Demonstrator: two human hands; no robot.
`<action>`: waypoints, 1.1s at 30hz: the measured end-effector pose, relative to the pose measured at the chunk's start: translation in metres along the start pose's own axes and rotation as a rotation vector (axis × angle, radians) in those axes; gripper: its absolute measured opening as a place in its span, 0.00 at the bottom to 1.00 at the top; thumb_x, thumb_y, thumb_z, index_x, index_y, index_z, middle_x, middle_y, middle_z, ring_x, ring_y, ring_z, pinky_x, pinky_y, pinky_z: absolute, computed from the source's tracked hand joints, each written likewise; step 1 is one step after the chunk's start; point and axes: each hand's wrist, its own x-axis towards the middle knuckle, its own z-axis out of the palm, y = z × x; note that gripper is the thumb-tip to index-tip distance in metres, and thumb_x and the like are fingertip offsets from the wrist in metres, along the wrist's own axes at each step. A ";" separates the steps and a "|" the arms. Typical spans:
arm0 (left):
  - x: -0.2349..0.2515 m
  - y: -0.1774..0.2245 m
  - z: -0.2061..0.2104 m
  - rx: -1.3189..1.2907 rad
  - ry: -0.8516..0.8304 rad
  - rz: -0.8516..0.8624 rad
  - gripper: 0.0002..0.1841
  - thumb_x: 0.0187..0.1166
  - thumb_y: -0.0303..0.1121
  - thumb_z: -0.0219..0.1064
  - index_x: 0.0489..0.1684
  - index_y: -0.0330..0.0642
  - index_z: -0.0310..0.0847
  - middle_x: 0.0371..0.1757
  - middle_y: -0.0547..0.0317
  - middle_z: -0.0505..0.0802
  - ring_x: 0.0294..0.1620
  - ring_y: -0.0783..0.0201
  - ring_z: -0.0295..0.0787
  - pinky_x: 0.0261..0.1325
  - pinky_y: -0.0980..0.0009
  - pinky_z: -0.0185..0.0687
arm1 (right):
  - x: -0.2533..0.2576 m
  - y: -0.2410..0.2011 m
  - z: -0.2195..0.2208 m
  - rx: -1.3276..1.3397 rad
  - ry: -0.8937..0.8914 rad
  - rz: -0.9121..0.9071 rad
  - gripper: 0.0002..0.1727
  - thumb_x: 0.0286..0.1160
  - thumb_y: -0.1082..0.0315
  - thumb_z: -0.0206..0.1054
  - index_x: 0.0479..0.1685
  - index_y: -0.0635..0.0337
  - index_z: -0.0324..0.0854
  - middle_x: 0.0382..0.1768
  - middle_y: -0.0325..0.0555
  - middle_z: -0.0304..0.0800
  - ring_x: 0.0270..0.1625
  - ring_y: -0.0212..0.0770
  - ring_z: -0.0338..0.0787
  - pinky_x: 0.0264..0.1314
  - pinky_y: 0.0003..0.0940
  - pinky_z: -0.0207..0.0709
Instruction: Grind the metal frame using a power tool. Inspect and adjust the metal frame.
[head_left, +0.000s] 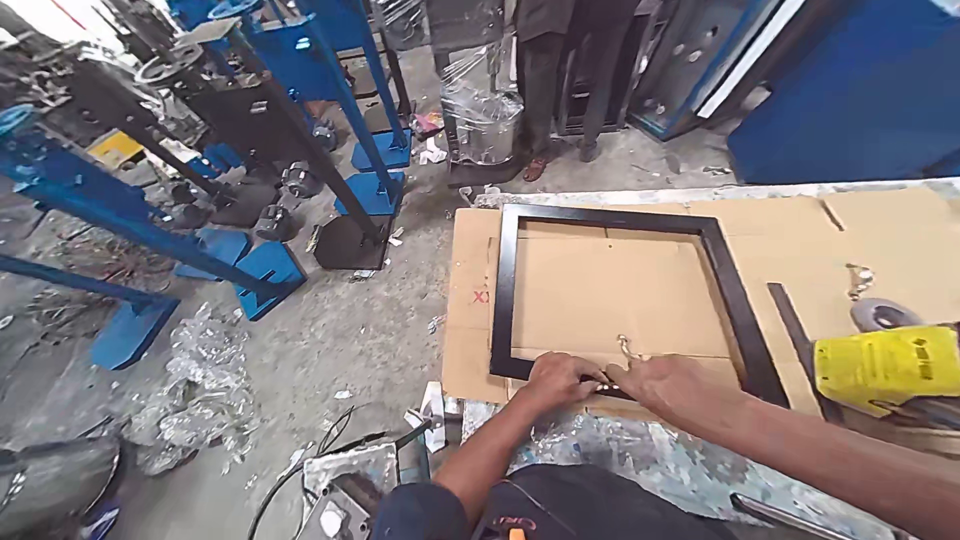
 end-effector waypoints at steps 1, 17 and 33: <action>-0.001 -0.001 0.001 0.002 -0.002 -0.003 0.13 0.84 0.50 0.62 0.54 0.66 0.93 0.53 0.72 0.97 0.57 0.66 0.92 0.64 0.51 0.84 | 0.002 0.002 0.005 -0.023 0.037 -0.054 0.14 0.86 0.74 0.55 0.65 0.60 0.78 0.50 0.62 0.86 0.48 0.65 0.92 0.39 0.57 0.87; 0.001 -0.001 -0.002 0.011 -0.013 -0.020 0.13 0.83 0.50 0.62 0.53 0.68 0.93 0.50 0.73 0.97 0.55 0.68 0.92 0.63 0.51 0.84 | 0.003 0.004 0.010 -0.037 0.148 -0.161 0.11 0.84 0.77 0.54 0.55 0.65 0.81 0.48 0.61 0.84 0.45 0.62 0.91 0.36 0.55 0.87; 0.001 -0.006 0.002 0.014 -0.004 -0.009 0.13 0.83 0.53 0.61 0.54 0.72 0.92 0.54 0.80 0.96 0.58 0.74 0.91 0.65 0.55 0.85 | -0.008 0.009 0.019 -0.175 0.199 -0.315 0.10 0.81 0.80 0.54 0.41 0.66 0.83 0.35 0.58 0.86 0.37 0.59 0.91 0.34 0.53 0.84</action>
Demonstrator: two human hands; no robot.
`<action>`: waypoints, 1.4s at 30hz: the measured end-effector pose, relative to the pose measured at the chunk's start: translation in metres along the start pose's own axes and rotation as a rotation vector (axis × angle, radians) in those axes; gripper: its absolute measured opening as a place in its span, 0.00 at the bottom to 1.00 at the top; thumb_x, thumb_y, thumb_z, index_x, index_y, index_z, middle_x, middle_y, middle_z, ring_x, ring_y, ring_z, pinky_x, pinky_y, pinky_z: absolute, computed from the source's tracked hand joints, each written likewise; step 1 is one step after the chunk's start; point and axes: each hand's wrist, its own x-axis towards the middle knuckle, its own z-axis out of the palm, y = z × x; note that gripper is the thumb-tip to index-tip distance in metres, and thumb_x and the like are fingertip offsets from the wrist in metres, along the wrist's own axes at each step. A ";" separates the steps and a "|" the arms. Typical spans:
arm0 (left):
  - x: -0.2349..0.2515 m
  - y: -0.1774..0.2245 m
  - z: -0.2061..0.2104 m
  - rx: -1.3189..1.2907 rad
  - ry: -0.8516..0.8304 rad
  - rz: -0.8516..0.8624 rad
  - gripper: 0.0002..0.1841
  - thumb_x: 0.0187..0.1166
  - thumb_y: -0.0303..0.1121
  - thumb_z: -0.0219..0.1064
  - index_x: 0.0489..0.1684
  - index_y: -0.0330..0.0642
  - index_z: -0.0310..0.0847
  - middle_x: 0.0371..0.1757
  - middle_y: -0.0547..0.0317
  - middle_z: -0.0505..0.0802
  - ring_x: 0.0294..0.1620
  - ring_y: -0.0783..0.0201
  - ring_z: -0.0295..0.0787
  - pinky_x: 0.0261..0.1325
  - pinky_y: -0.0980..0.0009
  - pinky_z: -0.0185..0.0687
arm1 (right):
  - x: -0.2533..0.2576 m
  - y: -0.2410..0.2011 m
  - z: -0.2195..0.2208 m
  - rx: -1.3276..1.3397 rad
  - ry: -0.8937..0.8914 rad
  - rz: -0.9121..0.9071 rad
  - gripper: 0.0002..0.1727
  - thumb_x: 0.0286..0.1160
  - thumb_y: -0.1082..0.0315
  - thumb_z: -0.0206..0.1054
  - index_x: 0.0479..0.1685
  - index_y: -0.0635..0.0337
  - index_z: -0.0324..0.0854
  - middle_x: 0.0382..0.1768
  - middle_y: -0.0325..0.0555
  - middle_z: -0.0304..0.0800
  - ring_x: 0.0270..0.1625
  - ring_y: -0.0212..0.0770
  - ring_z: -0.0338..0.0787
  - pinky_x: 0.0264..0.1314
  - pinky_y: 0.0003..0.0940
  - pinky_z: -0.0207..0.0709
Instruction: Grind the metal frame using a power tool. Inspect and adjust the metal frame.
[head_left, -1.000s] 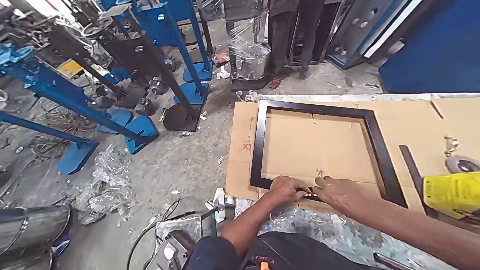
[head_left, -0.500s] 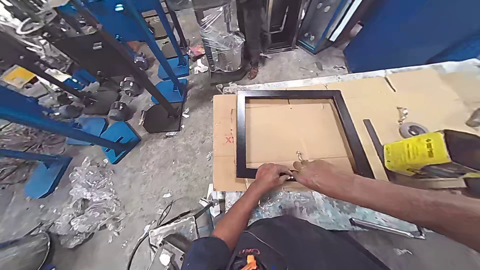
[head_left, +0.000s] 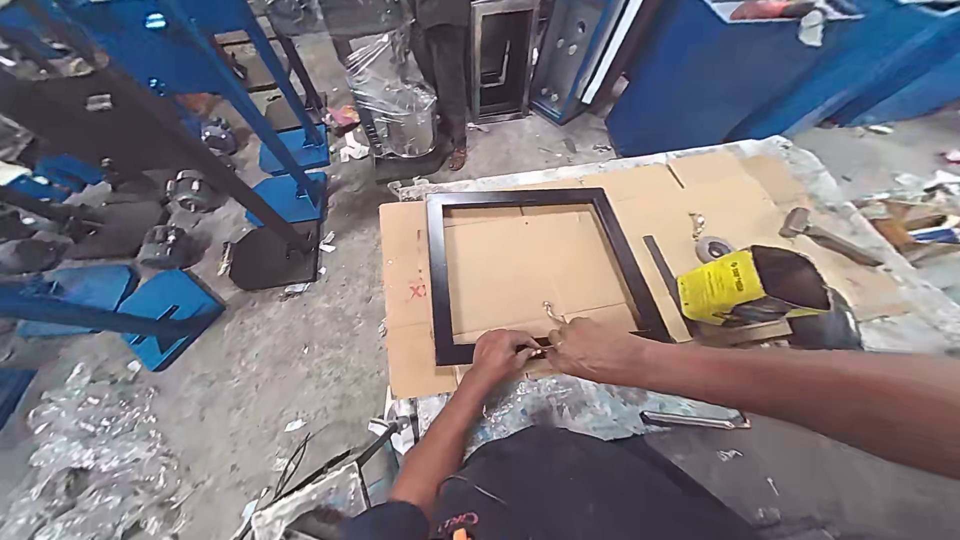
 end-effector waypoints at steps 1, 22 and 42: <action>0.001 0.000 0.001 0.000 -0.005 0.005 0.13 0.84 0.52 0.61 0.54 0.72 0.92 0.56 0.80 0.96 0.59 0.74 0.91 0.67 0.56 0.84 | 0.000 0.003 0.004 -0.039 0.041 -0.039 0.10 0.79 0.81 0.56 0.35 0.65 0.83 0.30 0.55 0.85 0.33 0.56 0.90 0.32 0.50 0.83; -0.002 0.007 0.001 0.020 -0.005 -0.056 0.15 0.82 0.53 0.60 0.53 0.65 0.93 0.53 0.67 0.97 0.59 0.60 0.92 0.66 0.45 0.83 | 0.023 -0.008 -0.037 0.181 -0.320 0.201 0.18 0.76 0.74 0.65 0.65 0.66 0.75 0.47 0.67 0.85 0.47 0.69 0.90 0.42 0.66 0.83; -0.012 0.000 -0.010 0.068 0.032 0.134 0.16 0.75 0.45 0.73 0.61 0.64 0.92 0.68 0.74 0.92 0.63 0.65 0.89 0.67 0.53 0.82 | 0.017 0.026 -0.048 -0.027 -0.154 0.021 0.09 0.81 0.74 0.60 0.36 0.57 0.84 0.26 0.49 0.84 0.31 0.53 0.90 0.26 0.49 0.78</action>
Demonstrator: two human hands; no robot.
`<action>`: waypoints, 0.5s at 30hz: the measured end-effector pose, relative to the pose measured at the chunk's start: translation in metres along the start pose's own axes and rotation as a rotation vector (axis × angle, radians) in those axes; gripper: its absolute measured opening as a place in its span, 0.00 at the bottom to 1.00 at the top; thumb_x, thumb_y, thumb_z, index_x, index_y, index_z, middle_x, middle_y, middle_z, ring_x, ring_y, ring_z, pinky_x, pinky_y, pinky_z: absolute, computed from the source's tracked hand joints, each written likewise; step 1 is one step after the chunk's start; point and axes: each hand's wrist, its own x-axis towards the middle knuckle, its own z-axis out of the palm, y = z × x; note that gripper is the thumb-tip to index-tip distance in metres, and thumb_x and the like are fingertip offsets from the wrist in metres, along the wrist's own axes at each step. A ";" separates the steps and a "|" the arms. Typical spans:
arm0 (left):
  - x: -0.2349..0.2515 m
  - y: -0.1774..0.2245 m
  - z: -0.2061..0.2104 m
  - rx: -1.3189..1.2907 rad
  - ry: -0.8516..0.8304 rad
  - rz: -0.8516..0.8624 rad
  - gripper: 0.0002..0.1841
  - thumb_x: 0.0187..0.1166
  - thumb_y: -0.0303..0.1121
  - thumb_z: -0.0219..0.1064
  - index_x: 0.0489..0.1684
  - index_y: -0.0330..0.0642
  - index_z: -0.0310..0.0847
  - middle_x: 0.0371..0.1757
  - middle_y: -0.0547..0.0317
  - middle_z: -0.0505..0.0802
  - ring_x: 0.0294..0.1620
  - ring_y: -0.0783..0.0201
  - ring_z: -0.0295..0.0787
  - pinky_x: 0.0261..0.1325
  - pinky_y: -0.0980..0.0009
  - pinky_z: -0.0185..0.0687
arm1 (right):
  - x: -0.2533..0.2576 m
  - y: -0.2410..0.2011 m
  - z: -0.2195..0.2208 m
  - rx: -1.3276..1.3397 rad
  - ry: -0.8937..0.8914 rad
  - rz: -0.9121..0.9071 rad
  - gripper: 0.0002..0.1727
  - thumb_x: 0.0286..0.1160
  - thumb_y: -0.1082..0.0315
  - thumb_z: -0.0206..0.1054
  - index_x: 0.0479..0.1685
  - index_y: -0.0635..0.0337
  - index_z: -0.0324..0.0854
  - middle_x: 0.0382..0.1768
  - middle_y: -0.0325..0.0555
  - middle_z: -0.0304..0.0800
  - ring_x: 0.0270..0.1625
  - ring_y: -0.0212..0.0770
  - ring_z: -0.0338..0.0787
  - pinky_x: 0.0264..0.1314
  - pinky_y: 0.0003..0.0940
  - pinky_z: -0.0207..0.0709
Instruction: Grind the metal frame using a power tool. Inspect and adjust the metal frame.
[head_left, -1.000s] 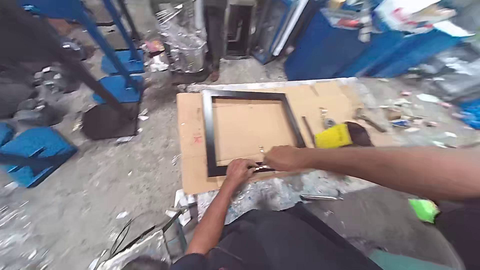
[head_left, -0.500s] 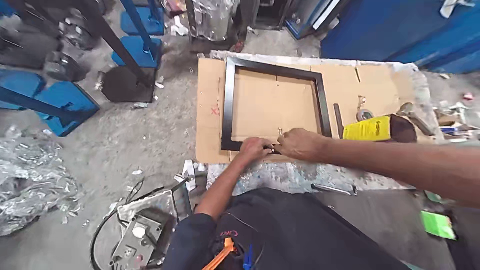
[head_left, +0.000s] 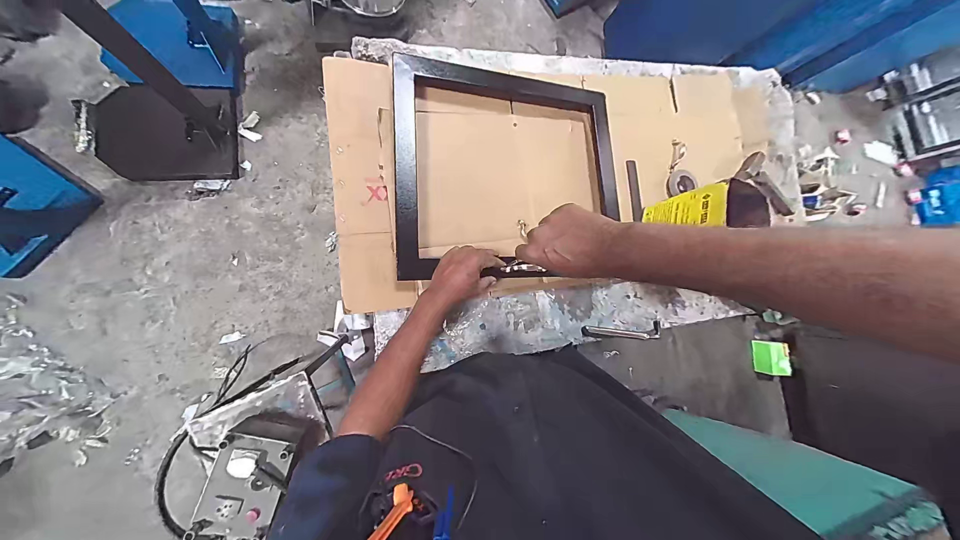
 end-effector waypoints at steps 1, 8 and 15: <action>0.000 0.001 -0.001 -0.003 -0.005 -0.003 0.16 0.75 0.45 0.73 0.61 0.65 0.92 0.68 0.74 0.92 0.63 0.65 0.89 0.67 0.52 0.82 | 0.000 -0.001 -0.003 0.007 -0.021 0.014 0.09 0.81 0.74 0.59 0.35 0.57 0.83 0.24 0.48 0.83 0.30 0.53 0.89 0.25 0.49 0.76; 0.001 0.003 -0.002 0.001 -0.005 -0.010 0.15 0.75 0.45 0.72 0.59 0.64 0.92 0.67 0.74 0.92 0.63 0.65 0.89 0.65 0.52 0.82 | -0.002 0.000 0.009 -0.069 0.097 -0.053 0.09 0.78 0.79 0.60 0.39 0.59 0.86 0.34 0.55 0.86 0.40 0.58 0.90 0.35 0.52 0.79; 0.001 0.001 0.001 0.008 0.018 0.005 0.15 0.75 0.45 0.73 0.59 0.66 0.92 0.69 0.76 0.91 0.63 0.66 0.89 0.66 0.54 0.82 | -0.001 -0.004 0.017 -0.143 0.241 -0.179 0.07 0.76 0.82 0.61 0.37 0.66 0.84 0.34 0.57 0.84 0.41 0.58 0.89 0.38 0.51 0.81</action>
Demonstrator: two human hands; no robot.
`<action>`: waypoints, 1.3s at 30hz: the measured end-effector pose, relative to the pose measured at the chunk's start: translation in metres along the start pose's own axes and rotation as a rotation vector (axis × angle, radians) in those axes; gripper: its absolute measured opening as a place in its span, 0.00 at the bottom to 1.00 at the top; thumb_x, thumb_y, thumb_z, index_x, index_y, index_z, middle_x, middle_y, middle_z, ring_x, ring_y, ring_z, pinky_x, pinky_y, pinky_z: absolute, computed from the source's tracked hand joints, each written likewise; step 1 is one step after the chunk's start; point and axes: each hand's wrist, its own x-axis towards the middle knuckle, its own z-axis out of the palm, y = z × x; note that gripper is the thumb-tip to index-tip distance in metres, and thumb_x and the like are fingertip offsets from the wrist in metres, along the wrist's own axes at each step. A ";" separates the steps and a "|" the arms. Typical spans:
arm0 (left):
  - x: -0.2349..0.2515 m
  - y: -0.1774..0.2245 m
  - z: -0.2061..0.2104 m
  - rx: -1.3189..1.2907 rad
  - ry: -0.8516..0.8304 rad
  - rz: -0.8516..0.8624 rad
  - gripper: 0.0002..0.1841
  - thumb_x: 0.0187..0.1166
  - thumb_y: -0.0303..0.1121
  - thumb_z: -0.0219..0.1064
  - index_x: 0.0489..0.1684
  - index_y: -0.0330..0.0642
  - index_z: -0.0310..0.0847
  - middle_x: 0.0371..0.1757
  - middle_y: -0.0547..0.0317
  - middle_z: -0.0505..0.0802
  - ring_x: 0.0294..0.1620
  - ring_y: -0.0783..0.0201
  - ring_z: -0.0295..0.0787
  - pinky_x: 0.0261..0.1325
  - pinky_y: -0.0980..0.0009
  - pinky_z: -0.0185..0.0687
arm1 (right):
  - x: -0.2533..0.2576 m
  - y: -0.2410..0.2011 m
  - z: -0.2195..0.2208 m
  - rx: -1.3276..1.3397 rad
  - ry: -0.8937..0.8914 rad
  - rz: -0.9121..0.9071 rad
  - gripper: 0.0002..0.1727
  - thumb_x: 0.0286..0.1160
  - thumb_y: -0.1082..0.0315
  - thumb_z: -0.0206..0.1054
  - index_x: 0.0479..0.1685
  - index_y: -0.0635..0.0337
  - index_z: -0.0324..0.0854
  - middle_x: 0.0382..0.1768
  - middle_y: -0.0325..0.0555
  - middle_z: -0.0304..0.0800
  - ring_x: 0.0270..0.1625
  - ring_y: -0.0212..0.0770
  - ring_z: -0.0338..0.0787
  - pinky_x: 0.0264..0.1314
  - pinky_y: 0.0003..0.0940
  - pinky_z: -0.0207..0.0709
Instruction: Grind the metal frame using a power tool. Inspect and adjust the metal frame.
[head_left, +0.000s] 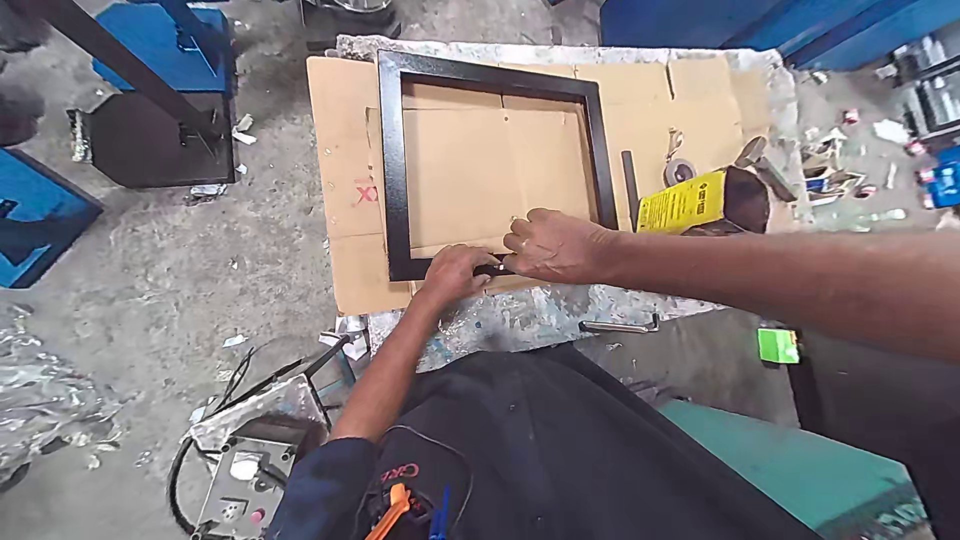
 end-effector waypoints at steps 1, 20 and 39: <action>0.000 0.000 0.000 0.000 0.004 0.000 0.15 0.75 0.45 0.73 0.59 0.66 0.92 0.69 0.76 0.91 0.64 0.67 0.89 0.67 0.54 0.82 | -0.001 0.000 0.002 -0.011 0.017 -0.009 0.07 0.76 0.82 0.60 0.37 0.66 0.83 0.33 0.57 0.84 0.41 0.58 0.89 0.39 0.50 0.81; -0.002 0.008 0.002 -0.018 0.076 -0.142 0.21 0.65 0.47 0.80 0.57 0.61 0.85 0.36 0.64 0.94 0.40 0.59 0.91 0.49 0.52 0.85 | 0.010 0.005 -0.009 0.435 -0.550 0.452 0.16 0.87 0.63 0.57 0.65 0.40 0.86 0.39 0.48 0.92 0.43 0.55 0.93 0.38 0.60 0.84; -0.001 0.007 0.007 -0.036 0.100 -0.114 0.30 0.64 0.45 0.80 0.69 0.59 0.80 0.45 0.64 0.96 0.44 0.59 0.93 0.54 0.51 0.85 | 0.006 -0.005 0.001 -0.056 -0.273 -0.110 0.08 0.78 0.84 0.57 0.41 0.72 0.83 0.29 0.56 0.81 0.27 0.54 0.87 0.23 0.46 0.80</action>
